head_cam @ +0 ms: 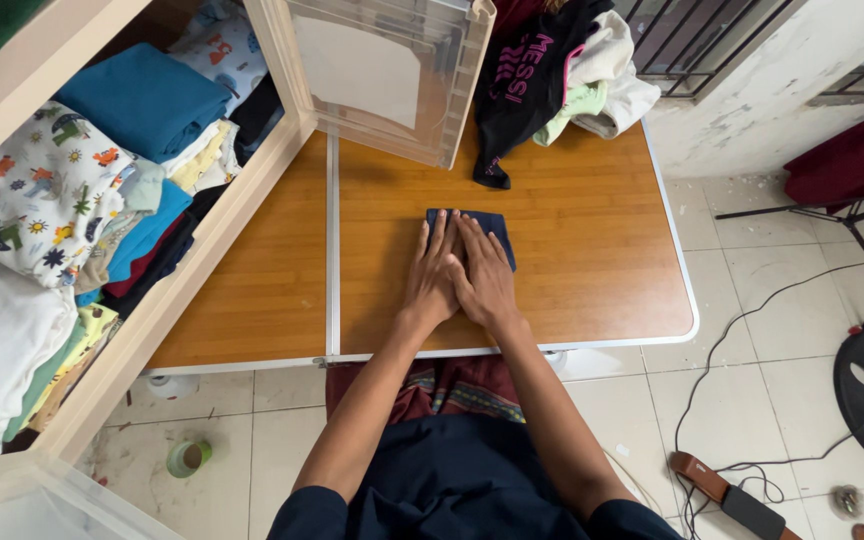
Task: The person picks up a pair of denim trousers and a black shirt from a pile, folds each item on a wooden table, and places them into a shelf compartment.
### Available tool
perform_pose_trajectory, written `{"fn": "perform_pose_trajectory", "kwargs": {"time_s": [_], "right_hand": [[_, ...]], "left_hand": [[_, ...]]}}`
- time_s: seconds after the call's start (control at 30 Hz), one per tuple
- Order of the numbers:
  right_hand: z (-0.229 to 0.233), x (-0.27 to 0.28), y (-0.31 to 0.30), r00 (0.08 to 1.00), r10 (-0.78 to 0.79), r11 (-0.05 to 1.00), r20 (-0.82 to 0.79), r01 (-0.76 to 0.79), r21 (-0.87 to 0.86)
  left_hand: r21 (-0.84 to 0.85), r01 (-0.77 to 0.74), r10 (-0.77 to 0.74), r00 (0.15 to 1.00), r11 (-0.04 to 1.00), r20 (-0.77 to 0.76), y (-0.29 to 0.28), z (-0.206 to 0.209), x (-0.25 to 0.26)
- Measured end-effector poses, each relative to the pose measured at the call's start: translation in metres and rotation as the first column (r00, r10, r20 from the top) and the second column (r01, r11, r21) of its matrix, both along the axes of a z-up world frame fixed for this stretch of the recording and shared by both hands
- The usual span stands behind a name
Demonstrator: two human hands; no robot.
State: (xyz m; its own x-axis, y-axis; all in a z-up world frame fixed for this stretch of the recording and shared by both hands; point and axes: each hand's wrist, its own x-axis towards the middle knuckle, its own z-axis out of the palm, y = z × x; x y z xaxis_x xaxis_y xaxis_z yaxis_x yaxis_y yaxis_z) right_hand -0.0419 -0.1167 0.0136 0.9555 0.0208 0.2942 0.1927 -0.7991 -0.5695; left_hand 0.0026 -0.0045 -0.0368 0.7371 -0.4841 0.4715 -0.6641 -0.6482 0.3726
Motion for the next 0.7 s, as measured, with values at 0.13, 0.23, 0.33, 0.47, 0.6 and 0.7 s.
{"fn": "perform_pose_trajectory", "kwargs": {"time_s": [0.13,0.23,0.33,0.47,0.6,0.7], "right_hand": [[-0.012,0.005,0.000,0.998,-0.053,0.994,-0.026,0.050,-0.093],[-0.023,0.008,-0.002,0.996,-0.063,0.995,-0.068,0.058,-0.078],[-0.029,0.013,-0.004,0.985,-0.137,0.975,-0.107,0.115,-0.189],[-0.031,0.016,-0.009,0.982,-0.113,0.990,-0.150,0.098,-0.104],[-0.035,0.018,-0.004,0.974,-0.200,0.980,-0.106,0.201,0.001],[-0.044,0.021,-0.004,0.972,-0.227,0.973,-0.059,0.229,0.016]], "left_hand": [[0.083,0.017,-0.009,0.995,0.996,-0.097,0.003,-0.004,0.002],[0.003,0.011,-0.011,0.993,1.000,-0.121,0.002,-0.004,-0.001],[-0.004,-0.029,0.028,0.985,1.000,-0.169,0.001,-0.001,0.002],[-0.024,-0.165,0.154,0.957,0.986,-0.247,-0.009,0.006,0.004],[-0.131,-0.242,0.160,0.880,0.962,-0.448,-0.010,0.019,0.003],[-0.104,-0.302,0.217,0.848,0.948,-0.484,-0.012,0.018,0.005]]}}
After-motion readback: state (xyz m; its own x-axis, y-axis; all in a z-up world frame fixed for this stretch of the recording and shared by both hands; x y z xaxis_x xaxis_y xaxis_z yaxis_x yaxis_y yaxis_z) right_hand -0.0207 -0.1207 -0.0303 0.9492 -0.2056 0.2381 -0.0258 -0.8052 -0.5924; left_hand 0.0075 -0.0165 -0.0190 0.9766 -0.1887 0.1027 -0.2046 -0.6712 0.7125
